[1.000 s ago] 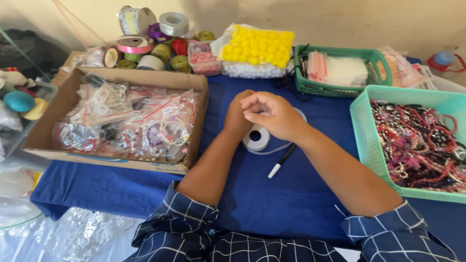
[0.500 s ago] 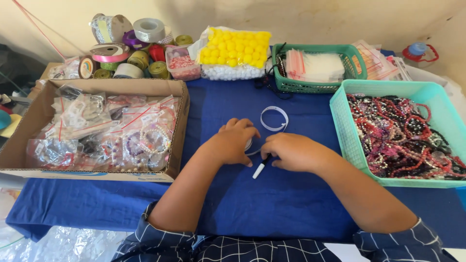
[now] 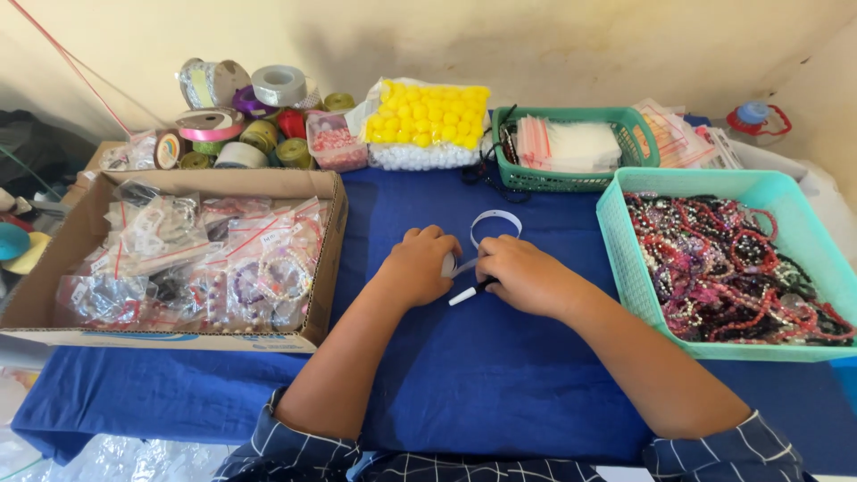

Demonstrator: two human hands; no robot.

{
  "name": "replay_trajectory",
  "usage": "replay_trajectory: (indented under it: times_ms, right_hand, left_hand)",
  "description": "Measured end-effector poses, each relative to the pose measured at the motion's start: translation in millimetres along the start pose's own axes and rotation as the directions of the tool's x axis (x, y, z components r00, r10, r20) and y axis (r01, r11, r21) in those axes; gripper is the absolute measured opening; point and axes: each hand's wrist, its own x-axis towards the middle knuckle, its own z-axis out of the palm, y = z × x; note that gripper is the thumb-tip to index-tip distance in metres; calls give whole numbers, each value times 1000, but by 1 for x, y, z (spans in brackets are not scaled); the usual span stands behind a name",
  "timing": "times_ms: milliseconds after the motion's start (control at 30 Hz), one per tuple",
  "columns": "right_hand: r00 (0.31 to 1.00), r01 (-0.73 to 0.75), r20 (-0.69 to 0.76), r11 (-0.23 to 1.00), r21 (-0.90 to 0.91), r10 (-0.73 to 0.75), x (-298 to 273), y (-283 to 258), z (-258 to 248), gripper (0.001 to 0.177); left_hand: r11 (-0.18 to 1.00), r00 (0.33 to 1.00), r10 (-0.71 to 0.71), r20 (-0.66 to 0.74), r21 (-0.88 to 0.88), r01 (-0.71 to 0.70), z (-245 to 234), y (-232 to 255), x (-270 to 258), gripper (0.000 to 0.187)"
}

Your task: The person packages handmade jewelry by first marking a plastic strip with a pen, then selecting beaded bracelets from a large container and placing them into individual small plastic bags, closing each bag after.

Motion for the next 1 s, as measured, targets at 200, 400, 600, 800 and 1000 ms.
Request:
replay_trajectory:
  times_ms: [200, 400, 600, 800, 1000]
  right_hand:
    - [993, -25, -118, 981, -190, 3, 27, 28, 17, 11]
    - [966, -184, -222, 956, -230, 132, 74, 62, 42, 7]
    - [903, -171, -422, 969, -176, 82, 89, 76, 52, 17]
    - [839, -182, -540, 969, -170, 63, 85, 67, 46, 21]
    - [816, -192, -575, 966, -173, 59, 79, 66, 43, 14]
  left_hand:
    - [985, 984, -138, -112, 88, 149, 7, -9, 41, 45]
    - [917, 882, -348, -316, 79, 390, 14, -35, 88, 42]
    - [904, 827, -374, -419, 34, 426, 23, -71, 104, 47]
    - [938, 740, -241, -628, 47, 345, 31, -73, 102, 44]
    - [988, 780, 19, -625, 134, 83, 32, -33, 76, 49]
